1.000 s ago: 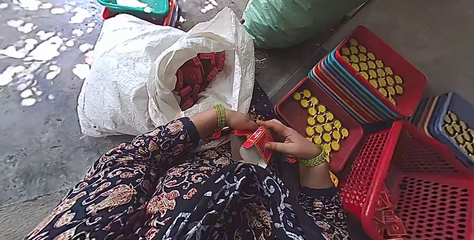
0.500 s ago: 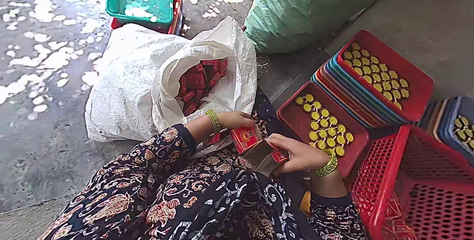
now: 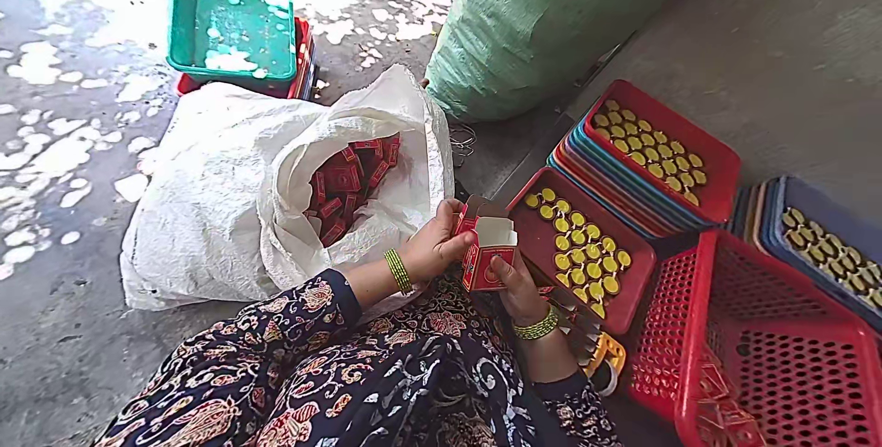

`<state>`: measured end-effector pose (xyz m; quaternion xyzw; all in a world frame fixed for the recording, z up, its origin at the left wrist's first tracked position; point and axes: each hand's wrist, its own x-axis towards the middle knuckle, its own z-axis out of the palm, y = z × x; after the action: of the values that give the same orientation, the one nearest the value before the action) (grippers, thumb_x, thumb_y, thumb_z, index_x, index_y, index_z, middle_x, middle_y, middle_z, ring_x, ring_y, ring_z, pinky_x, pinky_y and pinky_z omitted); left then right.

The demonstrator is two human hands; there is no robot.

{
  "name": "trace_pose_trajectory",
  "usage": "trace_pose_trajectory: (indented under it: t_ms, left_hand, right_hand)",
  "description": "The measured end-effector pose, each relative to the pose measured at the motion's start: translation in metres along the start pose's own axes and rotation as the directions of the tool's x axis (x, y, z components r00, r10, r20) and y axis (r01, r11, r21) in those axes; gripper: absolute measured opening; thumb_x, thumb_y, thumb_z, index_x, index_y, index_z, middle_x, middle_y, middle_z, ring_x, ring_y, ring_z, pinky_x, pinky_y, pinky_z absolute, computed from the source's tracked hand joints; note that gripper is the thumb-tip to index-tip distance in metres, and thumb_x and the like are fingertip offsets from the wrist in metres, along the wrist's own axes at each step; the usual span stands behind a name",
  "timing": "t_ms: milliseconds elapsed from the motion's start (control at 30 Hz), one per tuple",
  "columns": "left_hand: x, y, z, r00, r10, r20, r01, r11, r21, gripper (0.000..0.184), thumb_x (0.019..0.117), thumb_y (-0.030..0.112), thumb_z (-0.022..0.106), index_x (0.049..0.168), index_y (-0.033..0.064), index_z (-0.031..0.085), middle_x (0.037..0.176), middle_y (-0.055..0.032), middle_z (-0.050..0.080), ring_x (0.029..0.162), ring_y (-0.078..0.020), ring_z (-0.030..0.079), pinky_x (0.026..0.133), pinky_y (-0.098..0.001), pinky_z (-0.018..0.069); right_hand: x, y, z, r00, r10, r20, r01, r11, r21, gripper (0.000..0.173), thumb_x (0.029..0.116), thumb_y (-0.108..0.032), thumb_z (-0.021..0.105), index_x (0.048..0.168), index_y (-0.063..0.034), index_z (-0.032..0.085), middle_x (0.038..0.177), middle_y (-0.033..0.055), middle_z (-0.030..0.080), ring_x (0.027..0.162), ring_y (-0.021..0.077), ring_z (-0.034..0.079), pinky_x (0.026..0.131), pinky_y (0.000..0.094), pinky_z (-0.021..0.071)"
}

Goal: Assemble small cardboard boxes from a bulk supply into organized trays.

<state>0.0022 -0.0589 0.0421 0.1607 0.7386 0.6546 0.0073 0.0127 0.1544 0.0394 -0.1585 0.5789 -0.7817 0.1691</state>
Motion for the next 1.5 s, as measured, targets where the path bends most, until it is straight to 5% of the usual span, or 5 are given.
trace_pose_trajectory:
  t_ms: [133, 400, 667, 1233, 1500]
  left_hand:
    - [-0.005, 0.015, 0.001, 0.982, -0.149, 0.112, 0.154, 0.987, -0.035, 0.122, 0.0624, 0.047, 0.095, 0.151, 0.0081, 0.021, 0.123, -0.0083, 0.065, 0.109, -0.0114, 0.068, 0.095, -0.036, 0.0599]
    - [0.011, 0.003, -0.029, 0.967, -0.256, -0.012, 0.208, 0.809, -0.55, 0.056, 0.0864, 0.028, 0.064, 0.135, 0.0041, 0.048, 0.108, -0.0075, 0.071, 0.096, -0.0139, 0.07, 0.087, -0.0343, 0.0599]
    - [0.02, 0.024, -0.039, 0.981, -0.072, -0.178, -0.084, 0.672, -0.735, 0.037, 0.0891, 0.038, 0.066, 0.115, 0.0124, 0.062, 0.099, -0.0035, 0.073, 0.089, -0.0107, 0.071, 0.08, -0.0297, 0.0605]
    - [0.016, 0.039, -0.025, 0.878, 0.08, -0.472, -0.347, 0.786, -0.511, 0.111, 0.0695, 0.0, 0.089, 0.15, 0.0218, 0.015, 0.134, -0.0048, 0.056, 0.118, -0.0206, 0.065, 0.096, -0.0436, 0.0595]
    - [0.005, -0.004, 0.005, 0.983, 0.078, -0.168, -0.16, 0.816, -0.556, 0.124, 0.0545, 0.05, 0.098, 0.145, 0.0188, 0.02, 0.132, 0.0018, 0.059, 0.119, -0.0123, 0.063, 0.099, -0.036, 0.057]
  right_hand:
    - [0.008, 0.003, 0.009, 1.0, 0.022, -0.013, -0.023, 0.998, -0.06, 0.086, 0.0937, -0.046, 0.072, 0.155, -0.0082, 0.026, 0.128, 0.0069, 0.064, 0.112, 0.0146, 0.066, 0.099, 0.0347, 0.0562]
    - [0.028, 0.009, 0.026, 0.996, 0.031, -0.087, -0.027, 0.998, 0.056, 0.075, 0.1032, -0.057, 0.043, 0.161, -0.0162, 0.019, 0.156, 0.0108, 0.044, 0.141, 0.0277, 0.047, 0.111, 0.052, 0.0454]
    - [0.04, 0.018, 0.051, 0.981, -0.196, 0.005, 0.182, 0.897, -0.402, 0.078, 0.0799, -0.016, 0.086, 0.139, -0.0017, 0.037, 0.133, 0.0159, 0.061, 0.12, 0.0252, 0.064, 0.098, 0.0424, 0.0585]
    - [0.018, 0.002, 0.054, 0.626, -0.779, 0.036, 0.668, 0.511, -0.541, 0.09, 0.074, -0.032, 0.086, 0.147, -0.0283, 0.033, 0.14, -0.0032, 0.053, 0.128, 0.0115, 0.056, 0.106, 0.0326, 0.051]
    - [0.013, 0.013, 0.033, 0.797, -0.584, -0.151, 0.418, 0.715, -0.56, 0.083, 0.0877, -0.039, 0.082, 0.142, -0.0027, 0.03, 0.137, 0.0148, 0.051, 0.128, 0.0151, 0.056, 0.109, 0.0368, 0.0499]
